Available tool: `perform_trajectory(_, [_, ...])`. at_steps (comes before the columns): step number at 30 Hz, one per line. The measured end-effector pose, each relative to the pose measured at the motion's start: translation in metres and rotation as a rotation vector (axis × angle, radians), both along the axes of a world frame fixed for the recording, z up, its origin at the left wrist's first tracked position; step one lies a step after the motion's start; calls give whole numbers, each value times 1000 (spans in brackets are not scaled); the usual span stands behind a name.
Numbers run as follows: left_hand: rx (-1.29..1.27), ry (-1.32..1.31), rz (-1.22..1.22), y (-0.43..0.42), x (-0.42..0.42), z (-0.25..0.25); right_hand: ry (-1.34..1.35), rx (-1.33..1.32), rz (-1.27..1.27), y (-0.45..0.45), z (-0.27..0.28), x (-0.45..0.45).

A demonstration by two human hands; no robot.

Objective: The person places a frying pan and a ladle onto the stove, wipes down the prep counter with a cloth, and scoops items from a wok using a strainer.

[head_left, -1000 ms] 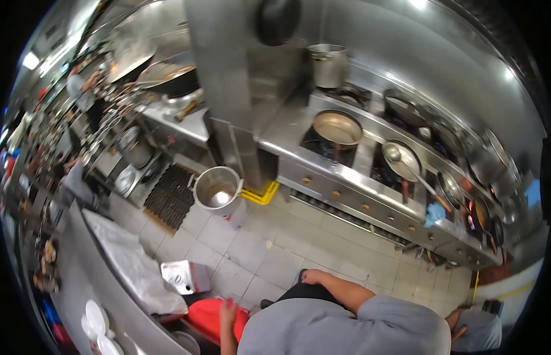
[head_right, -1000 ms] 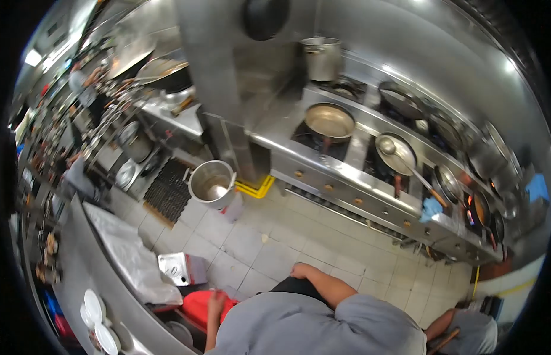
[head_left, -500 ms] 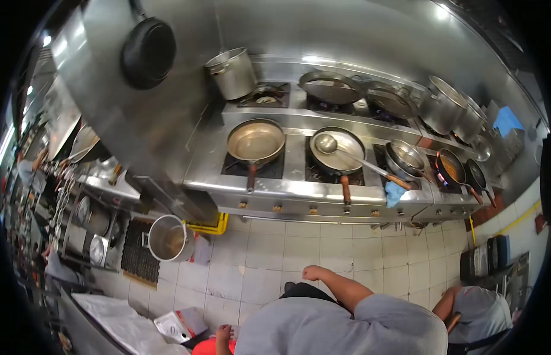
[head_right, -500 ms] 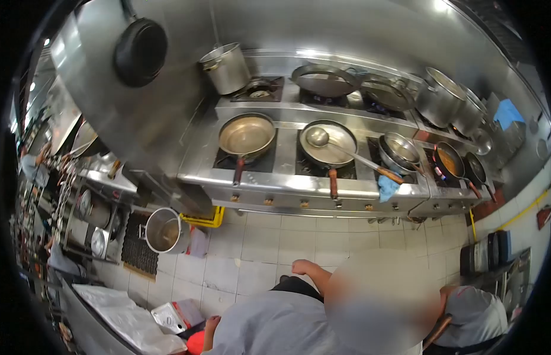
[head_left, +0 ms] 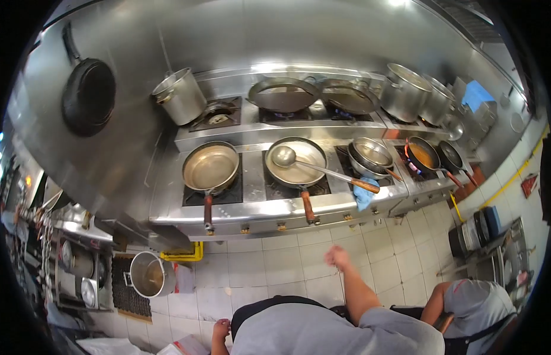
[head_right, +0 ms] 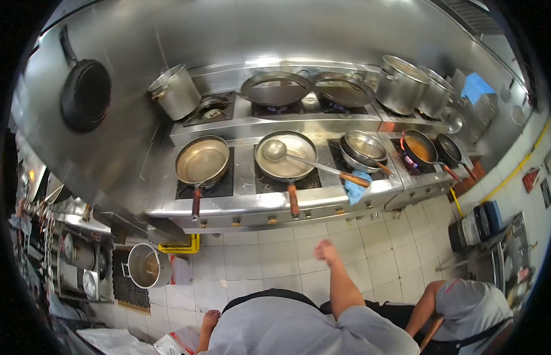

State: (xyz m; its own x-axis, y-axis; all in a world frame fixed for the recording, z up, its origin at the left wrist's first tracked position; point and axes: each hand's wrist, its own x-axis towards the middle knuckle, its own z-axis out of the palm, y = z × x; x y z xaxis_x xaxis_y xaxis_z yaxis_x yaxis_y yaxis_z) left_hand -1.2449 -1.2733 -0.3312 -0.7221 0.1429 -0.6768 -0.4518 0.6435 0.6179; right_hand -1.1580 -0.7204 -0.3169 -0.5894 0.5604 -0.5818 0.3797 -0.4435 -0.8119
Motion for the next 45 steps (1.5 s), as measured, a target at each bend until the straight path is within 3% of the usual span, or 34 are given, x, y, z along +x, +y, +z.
perform_trajectory(1, [62, -118, 133, 0, -7, -9, 126, 8, -131, 35, -1, 4])
perform_trajectory(4, [72, -167, 125, 2, -17, -18, 466, -64, -679, 112, 83, 12])
perform_trajectory(6, [103, -160, 78, 6, -18, -14, 668, -42, -787, 180, 105, 28])
perform_trajectory(8, [63, -71, -94, 19, -19, 22, 626, 126, -749, 181, 188, 21])
perform_trajectory(12, [32, -11, -240, 1, -30, -12, 591, 133, -668, 217, 233, 2])
perform_trajectory(13, [49, -82, -165, -8, -35, -31, 515, 95, -641, 223, 239, -7])
perform_trajectory(16, [72, -166, -99, -9, -64, -19, 314, 14, -552, 262, 234, -28])
perform_trajectory(18, [58, -103, -67, -11, -83, -17, 224, -163, -433, 252, 259, -49])
perform_trajectory(19, [87, -175, 93, -17, -93, -34, 239, -214, -394, 235, 279, -63])
perform_trajectory(22, [129, -207, 185, -27, -121, -44, 226, -237, -337, 228, 298, -99])
perform_trajectory(25, [133, -204, 188, -30, -140, -41, 392, -326, -332, 276, 265, -128])
perform_trajectory(26, [131, -205, 191, -30, -144, -42, 394, -324, -329, 256, 277, -142])
perform_trajectory(28, [128, -213, 185, -30, -149, -46, 483, -50, -452, 211, 297, -170])
perform_trajectory(34, [99, -262, 156, -40, -147, -64, 633, 158, -359, 140, 325, -232])
perform_trajectory(39, [133, -198, 322, -30, -138, -52, 505, 402, -310, 153, 334, -297])
perform_trajectory(42, [198, -259, 345, -23, -125, -70, 364, 562, -209, 170, 328, -335])
perform_trajectory(43, [90, -231, 286, -13, -118, -56, 276, 650, -181, 180, 325, -345])
perform_trajectory(44, [32, -40, 183, -10, -109, -51, 184, 738, -151, 193, 320, -353])
perform_trajectory(45, [100, 43, 164, -3, -102, -45, 185, 732, -152, 205, 317, -360])
